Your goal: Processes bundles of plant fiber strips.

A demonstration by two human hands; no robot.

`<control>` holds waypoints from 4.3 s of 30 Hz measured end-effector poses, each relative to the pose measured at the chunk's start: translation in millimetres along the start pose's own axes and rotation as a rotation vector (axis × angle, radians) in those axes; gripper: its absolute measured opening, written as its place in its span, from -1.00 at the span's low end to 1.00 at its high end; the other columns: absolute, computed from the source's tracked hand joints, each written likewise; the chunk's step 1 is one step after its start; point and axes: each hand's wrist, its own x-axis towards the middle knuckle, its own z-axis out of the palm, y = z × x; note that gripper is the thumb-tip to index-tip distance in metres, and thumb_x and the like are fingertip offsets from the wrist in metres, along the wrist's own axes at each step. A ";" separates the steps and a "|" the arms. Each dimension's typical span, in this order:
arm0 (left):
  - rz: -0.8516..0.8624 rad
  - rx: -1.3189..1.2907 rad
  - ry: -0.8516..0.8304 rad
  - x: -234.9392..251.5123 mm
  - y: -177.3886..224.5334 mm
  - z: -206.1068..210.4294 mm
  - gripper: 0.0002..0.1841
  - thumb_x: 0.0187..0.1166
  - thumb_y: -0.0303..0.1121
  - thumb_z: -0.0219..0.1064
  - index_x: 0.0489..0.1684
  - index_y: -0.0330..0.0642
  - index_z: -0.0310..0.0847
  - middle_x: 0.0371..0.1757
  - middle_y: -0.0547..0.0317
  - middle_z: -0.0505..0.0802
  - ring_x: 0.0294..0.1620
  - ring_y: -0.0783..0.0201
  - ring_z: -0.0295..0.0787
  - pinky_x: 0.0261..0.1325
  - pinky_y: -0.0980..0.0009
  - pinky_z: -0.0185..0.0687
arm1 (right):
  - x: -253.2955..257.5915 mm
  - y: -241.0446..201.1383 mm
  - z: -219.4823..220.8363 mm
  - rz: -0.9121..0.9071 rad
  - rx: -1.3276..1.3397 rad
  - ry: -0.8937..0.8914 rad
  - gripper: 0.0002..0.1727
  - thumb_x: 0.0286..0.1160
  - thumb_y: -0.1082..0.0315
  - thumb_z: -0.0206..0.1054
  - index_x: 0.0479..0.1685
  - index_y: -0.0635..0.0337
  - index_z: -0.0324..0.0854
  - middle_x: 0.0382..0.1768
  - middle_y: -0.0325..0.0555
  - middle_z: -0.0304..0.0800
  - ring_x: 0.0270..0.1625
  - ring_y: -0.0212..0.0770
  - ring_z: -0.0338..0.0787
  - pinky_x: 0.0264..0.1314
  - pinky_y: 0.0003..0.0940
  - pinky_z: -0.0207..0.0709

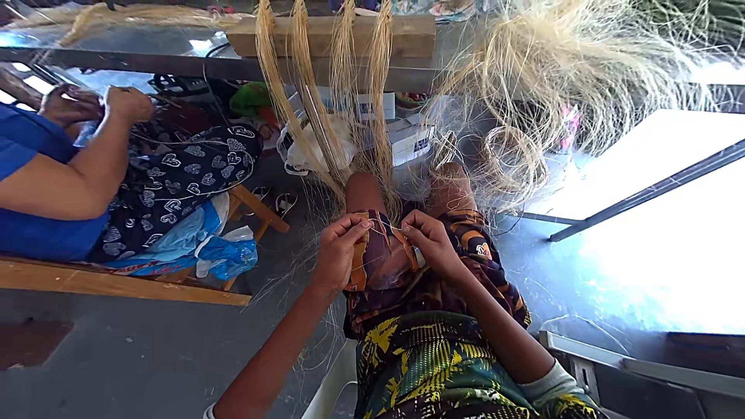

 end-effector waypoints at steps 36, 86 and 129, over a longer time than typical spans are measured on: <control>0.213 0.091 0.076 -11.3 -1.4 25.8 -0.82 0.46 -0.68 0.36 -0.10 -0.25 0.67 -0.27 0.27 0.86 -0.23 0.45 0.81 -0.03 0.50 0.75 | 0.2 -22.2 27.4 -0.053 0.017 0.080 -0.86 0.64 0.48 0.24 -0.27 0.30 0.66 -0.40 -0.23 0.81 -0.28 -0.46 0.80 -0.09 -0.52 0.69; 0.198 0.196 -0.195 -5.6 14.8 9.0 -0.70 0.44 -0.66 0.42 -0.02 -0.15 0.46 -0.22 0.26 0.83 -0.18 0.40 0.83 0.02 0.45 0.78 | -9.3 -15.7 8.3 -0.248 -0.212 0.050 -0.87 0.62 0.49 0.25 -0.08 0.39 0.66 -0.35 -0.18 0.75 -0.39 -0.55 0.63 -0.29 -0.64 0.56; 0.355 0.454 -0.065 -7.7 -5.7 18.5 -0.67 0.48 -0.55 0.40 0.16 -0.18 0.46 -0.22 0.29 0.85 -0.19 0.45 0.80 -0.05 0.49 0.71 | -11.0 -13.5 6.7 0.022 0.149 0.204 -0.91 0.56 0.43 0.28 -0.23 0.13 0.70 -0.55 -0.37 0.59 -0.59 -0.58 0.42 -0.51 -0.65 0.30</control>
